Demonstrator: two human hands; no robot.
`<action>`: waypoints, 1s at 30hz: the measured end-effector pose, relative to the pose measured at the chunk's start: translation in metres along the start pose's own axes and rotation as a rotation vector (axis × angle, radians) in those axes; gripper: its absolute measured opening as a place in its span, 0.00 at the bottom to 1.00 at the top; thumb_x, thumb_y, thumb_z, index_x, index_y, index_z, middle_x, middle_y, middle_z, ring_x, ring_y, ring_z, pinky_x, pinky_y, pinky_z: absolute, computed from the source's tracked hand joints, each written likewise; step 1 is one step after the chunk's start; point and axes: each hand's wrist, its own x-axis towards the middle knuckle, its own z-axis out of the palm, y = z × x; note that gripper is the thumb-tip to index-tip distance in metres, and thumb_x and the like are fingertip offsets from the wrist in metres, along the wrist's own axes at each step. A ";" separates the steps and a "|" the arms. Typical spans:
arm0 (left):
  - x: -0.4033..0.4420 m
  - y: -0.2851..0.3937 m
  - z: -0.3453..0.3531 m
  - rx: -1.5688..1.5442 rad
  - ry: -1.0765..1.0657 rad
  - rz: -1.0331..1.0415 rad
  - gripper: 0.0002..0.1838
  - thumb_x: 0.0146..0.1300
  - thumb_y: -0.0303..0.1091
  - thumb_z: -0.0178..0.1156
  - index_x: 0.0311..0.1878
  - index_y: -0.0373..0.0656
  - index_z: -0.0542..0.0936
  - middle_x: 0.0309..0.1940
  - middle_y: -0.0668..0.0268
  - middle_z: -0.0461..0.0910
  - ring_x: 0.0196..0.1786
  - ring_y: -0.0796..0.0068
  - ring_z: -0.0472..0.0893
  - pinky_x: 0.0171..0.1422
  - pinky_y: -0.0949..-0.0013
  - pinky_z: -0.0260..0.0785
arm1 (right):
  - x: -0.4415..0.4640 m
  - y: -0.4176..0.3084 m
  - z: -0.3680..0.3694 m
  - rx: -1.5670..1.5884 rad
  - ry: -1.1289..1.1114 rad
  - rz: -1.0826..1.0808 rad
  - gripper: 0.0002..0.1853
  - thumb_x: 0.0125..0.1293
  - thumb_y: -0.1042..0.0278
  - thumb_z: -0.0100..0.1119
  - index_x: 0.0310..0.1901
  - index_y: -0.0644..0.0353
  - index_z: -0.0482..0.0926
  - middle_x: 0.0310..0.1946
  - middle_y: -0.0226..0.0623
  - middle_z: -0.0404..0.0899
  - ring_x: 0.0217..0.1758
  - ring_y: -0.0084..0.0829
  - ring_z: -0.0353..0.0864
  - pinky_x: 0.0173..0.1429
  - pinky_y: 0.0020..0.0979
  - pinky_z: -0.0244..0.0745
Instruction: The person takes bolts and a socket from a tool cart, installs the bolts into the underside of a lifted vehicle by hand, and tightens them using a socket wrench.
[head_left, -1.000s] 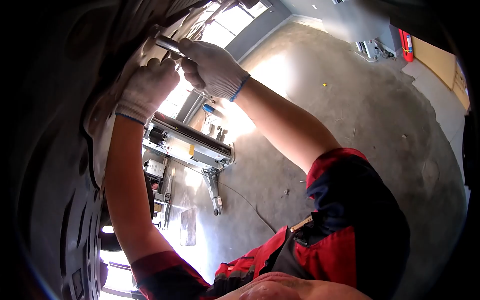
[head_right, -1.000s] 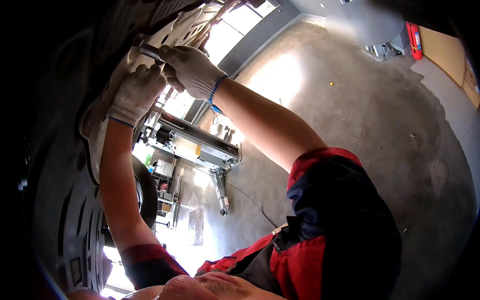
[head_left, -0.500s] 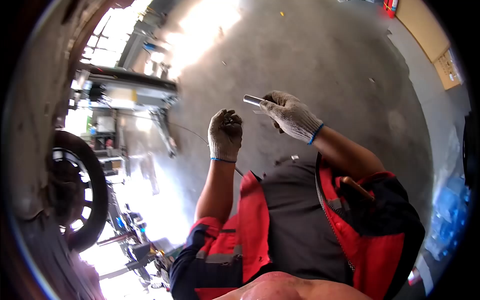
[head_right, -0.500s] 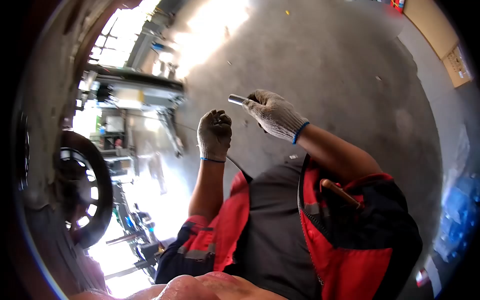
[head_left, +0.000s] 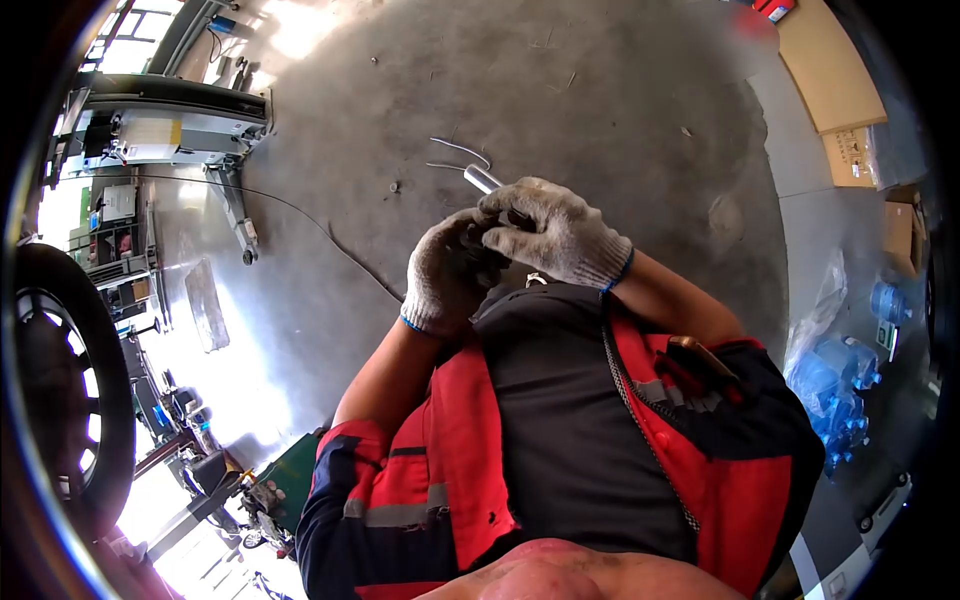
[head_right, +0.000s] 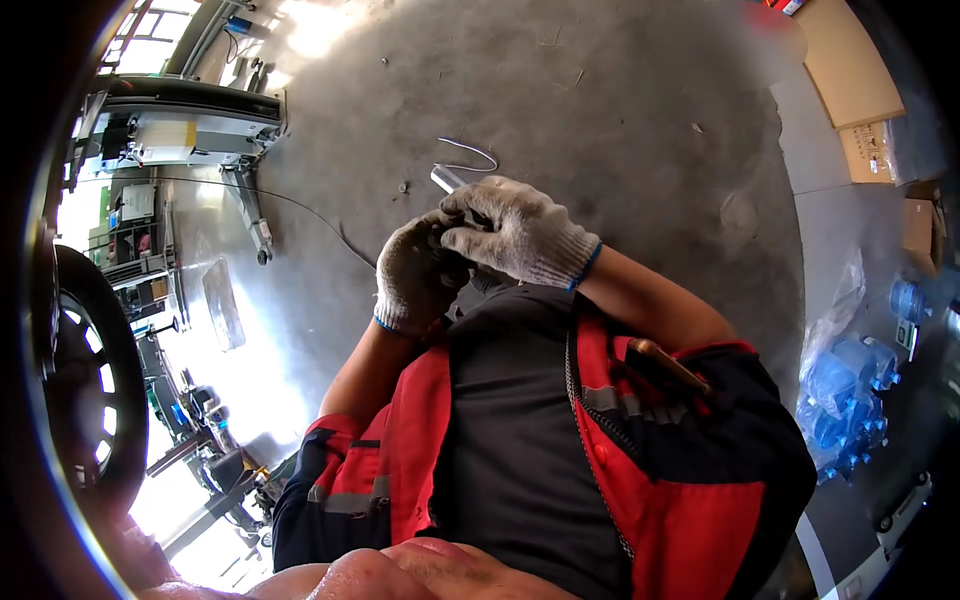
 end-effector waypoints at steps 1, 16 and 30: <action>-0.002 -0.005 -0.007 0.158 0.020 0.059 0.18 0.75 0.43 0.54 0.59 0.43 0.80 0.43 0.66 0.83 0.42 0.75 0.84 0.38 0.78 0.71 | 0.001 -0.008 -0.001 -0.090 -0.008 0.034 0.13 0.68 0.63 0.71 0.50 0.57 0.86 0.39 0.38 0.83 0.43 0.32 0.85 0.50 0.33 0.81; -0.019 -0.004 -0.013 0.332 -0.252 -0.088 0.20 0.74 0.53 0.61 0.46 0.43 0.82 0.41 0.61 0.83 0.35 0.72 0.81 0.34 0.74 0.70 | 0.006 -0.008 -0.003 0.127 -0.277 0.268 0.09 0.73 0.67 0.66 0.48 0.61 0.84 0.40 0.32 0.85 0.45 0.20 0.82 0.53 0.27 0.79; -0.011 0.012 0.012 -0.138 0.168 0.100 0.21 0.75 0.60 0.56 0.59 0.57 0.80 0.40 0.64 0.85 0.32 0.66 0.81 0.23 0.76 0.67 | -0.023 -0.030 -0.014 0.183 0.043 -0.090 0.18 0.66 0.82 0.64 0.58 0.67 0.81 0.49 0.47 0.86 0.46 0.36 0.89 0.46 0.34 0.86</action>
